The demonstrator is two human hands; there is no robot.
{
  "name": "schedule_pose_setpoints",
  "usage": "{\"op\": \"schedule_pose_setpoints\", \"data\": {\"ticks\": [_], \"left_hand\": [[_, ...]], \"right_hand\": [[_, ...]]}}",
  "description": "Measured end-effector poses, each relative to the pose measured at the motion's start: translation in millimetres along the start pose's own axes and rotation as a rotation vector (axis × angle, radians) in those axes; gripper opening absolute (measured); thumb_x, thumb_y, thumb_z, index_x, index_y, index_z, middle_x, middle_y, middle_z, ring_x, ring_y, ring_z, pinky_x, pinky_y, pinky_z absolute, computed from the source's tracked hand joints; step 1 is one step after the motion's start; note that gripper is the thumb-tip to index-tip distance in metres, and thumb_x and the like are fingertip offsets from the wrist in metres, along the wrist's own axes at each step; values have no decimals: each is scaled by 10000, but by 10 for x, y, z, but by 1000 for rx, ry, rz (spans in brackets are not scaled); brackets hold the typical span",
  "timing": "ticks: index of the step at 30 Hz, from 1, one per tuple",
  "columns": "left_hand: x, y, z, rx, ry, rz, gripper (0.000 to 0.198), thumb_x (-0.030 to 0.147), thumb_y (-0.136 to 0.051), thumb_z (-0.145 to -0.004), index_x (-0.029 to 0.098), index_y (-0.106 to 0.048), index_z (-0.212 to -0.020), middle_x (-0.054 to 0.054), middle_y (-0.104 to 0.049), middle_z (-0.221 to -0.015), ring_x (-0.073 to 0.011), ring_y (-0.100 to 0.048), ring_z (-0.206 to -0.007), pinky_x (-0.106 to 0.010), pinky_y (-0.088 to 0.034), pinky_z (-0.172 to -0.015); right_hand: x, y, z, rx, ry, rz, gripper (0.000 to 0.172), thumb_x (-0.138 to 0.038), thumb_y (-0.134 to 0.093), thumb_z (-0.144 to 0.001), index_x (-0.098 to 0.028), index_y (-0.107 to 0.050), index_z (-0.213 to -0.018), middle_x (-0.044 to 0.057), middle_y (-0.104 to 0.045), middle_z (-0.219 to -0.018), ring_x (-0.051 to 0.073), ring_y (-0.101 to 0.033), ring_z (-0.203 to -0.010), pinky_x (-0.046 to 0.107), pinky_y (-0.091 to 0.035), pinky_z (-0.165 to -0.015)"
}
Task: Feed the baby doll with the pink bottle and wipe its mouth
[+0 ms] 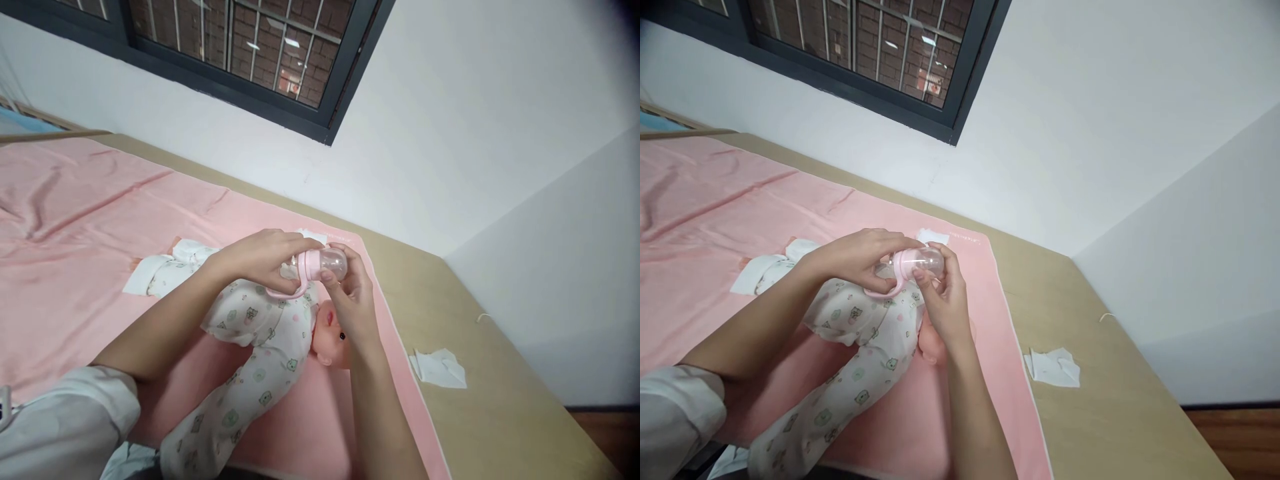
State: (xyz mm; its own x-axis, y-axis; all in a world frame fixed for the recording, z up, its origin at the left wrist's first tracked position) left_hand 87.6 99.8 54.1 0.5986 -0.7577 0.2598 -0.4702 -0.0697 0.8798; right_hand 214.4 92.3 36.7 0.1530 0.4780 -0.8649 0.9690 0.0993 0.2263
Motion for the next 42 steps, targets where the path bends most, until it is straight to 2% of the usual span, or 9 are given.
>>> {"op": "schedule_pose_setpoints", "data": {"ticks": [9, 13, 17, 23, 29, 37, 42], "left_hand": [[-34, -17, -12, -17, 8, 17, 630, 291, -598, -689, 234, -482, -1305, -42, -651, -1099, -225, -617, -898, -268, -425, -737], [-28, -14, -8, -30, 6, 39, 553, 266, -588, -685, 232, -526, -1233, -36, -657, -1063, -208, -620, -848, -261, -427, -717], [-33, -10, -3, -37, 8, 31, 514, 282, -583, -696, 225, -534, -1205, -46, -661, -1026, -225, -628, -863, -273, -432, -729], [-22, -3, -5, -29, -9, 18, 509, 293, -572, -703, 210, -518, -1203, -56, -661, -1000, -233, -631, -854, -284, -435, -723], [-15, 1, -13, -35, 1, 16, 498, 292, -565, -703, 206, -522, -1192, -53, -662, -982, -228, -630, -828, -284, -435, -701], [-26, -4, -5, -21, 14, -2, 518, 286, -574, -698, 204, -513, -1206, -53, -657, -1047, -236, -630, -882, -299, -442, -744], [6, 1, -6, 8, 7, 13, 593, 300, -570, -719, 200, -463, -1294, -61, -625, -1157, -240, -613, -961, -314, -439, -809]], "right_hand": [[71, -37, -4, 19, -37, -51, 422, -469, -633, -809, -258, -505, -1151, 46, -592, -1177, 174, -593, -1020, 308, -509, -841], [97, -38, 3, 34, -59, -36, 454, -489, -636, -799, -251, -506, -1164, 49, -605, -1161, 176, -596, -1010, 304, -507, -832], [133, -44, 16, 37, -100, -24, 482, -490, -632, -801, -245, -495, -1193, 55, -612, -1153, 178, -599, -995, 301, -510, -805], [135, -62, 26, 34, -92, -61, 456, -481, -618, -816, -252, -501, -1192, 53, -606, -1174, 182, -571, -1079, 300, -492, -857], [160, -85, 37, 39, -104, -85, 456, -495, -595, -828, -250, -491, -1199, 54, -607, -1155, 179, -579, -1050, 307, -504, -847], [159, -88, 33, 44, -112, -106, 457, -501, -597, -825, -250, -485, -1191, 54, -595, -1179, 181, -571, -1073, 315, -510, -856], [59, -28, -12, 29, -45, -66, 449, -476, -637, -803, -243, -498, -1161, 52, -598, -1153, 170, -573, -1048, 297, -497, -856]]}}
Point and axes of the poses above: each hand's wrist, its own z-axis away from the middle knuckle, its own y-axis out of the back of the hand, x = y × z, the point moved 8 cm from there along -z, towards the middle knuckle
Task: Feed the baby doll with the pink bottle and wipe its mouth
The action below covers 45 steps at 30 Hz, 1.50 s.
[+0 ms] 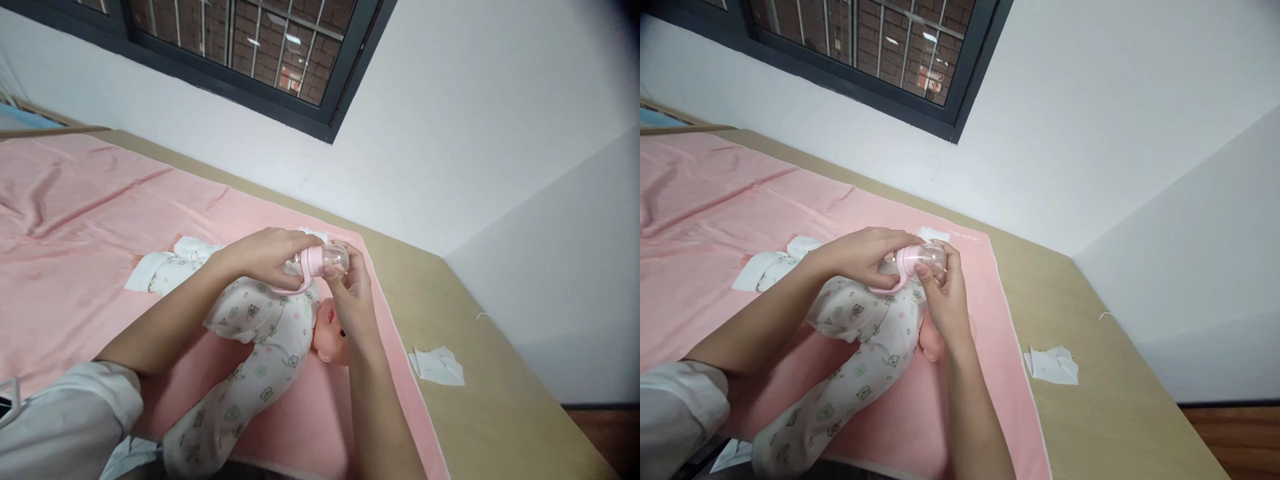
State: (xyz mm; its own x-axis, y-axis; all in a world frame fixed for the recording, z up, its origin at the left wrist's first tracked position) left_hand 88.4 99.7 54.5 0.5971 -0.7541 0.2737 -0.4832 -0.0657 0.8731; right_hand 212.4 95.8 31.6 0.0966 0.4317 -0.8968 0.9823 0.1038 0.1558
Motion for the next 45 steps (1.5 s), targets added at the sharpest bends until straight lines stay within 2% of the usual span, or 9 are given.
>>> {"op": "schedule_pose_setpoints", "data": {"ticks": [7, 16, 19, 24, 29, 32, 37, 41, 45], "left_hand": [[26, 24, 5, 14, -20, -20, 594, 307, -591, -708, 205, -482, -1283, -58, -644, -1053, -239, -612, -904, -310, -429, -775], [-1, 27, 18, -57, 0, -22, 321, 309, -598, -702, 193, -551, -997, -6, -606, -806, -177, -566, -665, -259, -369, -599], [-20, 2, 10, -53, 18, -37, 382, 299, -612, -707, 194, -547, -1068, -26, -636, -896, -198, -593, -739, -270, -394, -637], [5, -56, -22, 3, -32, -32, 590, 301, -585, -829, 212, -378, -1374, -77, -572, -1287, -243, -552, -1116, -369, -352, -974], [51, 2, 12, 38, -53, -43, 612, 311, -545, -902, 225, -284, -1448, -91, -500, -1385, -245, -488, -1226, -376, -338, -1010], [148, 53, 68, 6, -64, -70, 502, 285, -550, -903, 239, -407, -1382, -69, -589, -1278, -245, -536, -1159, -368, -372, -974], [504, 71, 200, -150, -187, 51, 308, 291, -566, -905, 221, -566, -1205, -41, -661, -1144, -223, -591, -1038, -333, -430, -903], [873, 119, 429, -297, -371, 272, 146, 303, -594, -887, 259, -638, -1018, -27, -705, -923, -185, -635, -836, -295, -489, -823], [1103, 216, 697, -258, -455, 420, 63, 306, -692, -762, 338, -665, -809, 19, -681, -706, -146, -649, -677, -255, -539, -742]], "right_hand": [[-46, -6, -2, -49, 24, -3, 423, -435, -642, -810, -255, -505, -1167, 47, -600, -1148, 162, -599, -976, 297, -509, -824], [68, -38, -30, -86, 13, -19, 466, -460, -685, -766, -261, -528, -1157, 40, -613, -1114, 167, -608, -944, 303, -510, -795], [65, -27, -31, -84, 20, -13, 453, -443, -683, -774, -268, -524, -1161, 37, -605, -1133, 162, -602, -961, 300, -508, -806], [-3, 106, -67, -20, 62, 44, 446, -427, -680, -777, -280, -542, -1174, 42, -563, -1245, 182, -568, -1092, 334, -488, -911], [81, 546, -206, 159, 133, 123, 518, -421, -686, -756, -256, -533, -1222, 74, -566, -1251, 210, -572, -1107, 385, -475, -943], [318, 983, -293, 358, 131, 247, 590, -428, -680, -724, -212, -518, -1248, 103, -552, -1266, 224, -590, -1067, 406, -481, -927], [854, 1610, -315, 554, 0, 544, 632, -369, -637, -695, -164, -504, -1278, 120, -583, -1227, 240, -599, -1026, 417, -467, -929], [1138, 1908, -255, 598, -102, 705, 614, -395, -573, -722, -156, -493, -1282, 133, -598, -1210, 261, -576, -1072, 438, -428, -967], [1249, 1985, -262, 558, -97, 796, 612, -404, -534, -739, -133, -489, -1286, 161, -553, -1288, 285, -530, -1157, 452, -383, -1016]]}}
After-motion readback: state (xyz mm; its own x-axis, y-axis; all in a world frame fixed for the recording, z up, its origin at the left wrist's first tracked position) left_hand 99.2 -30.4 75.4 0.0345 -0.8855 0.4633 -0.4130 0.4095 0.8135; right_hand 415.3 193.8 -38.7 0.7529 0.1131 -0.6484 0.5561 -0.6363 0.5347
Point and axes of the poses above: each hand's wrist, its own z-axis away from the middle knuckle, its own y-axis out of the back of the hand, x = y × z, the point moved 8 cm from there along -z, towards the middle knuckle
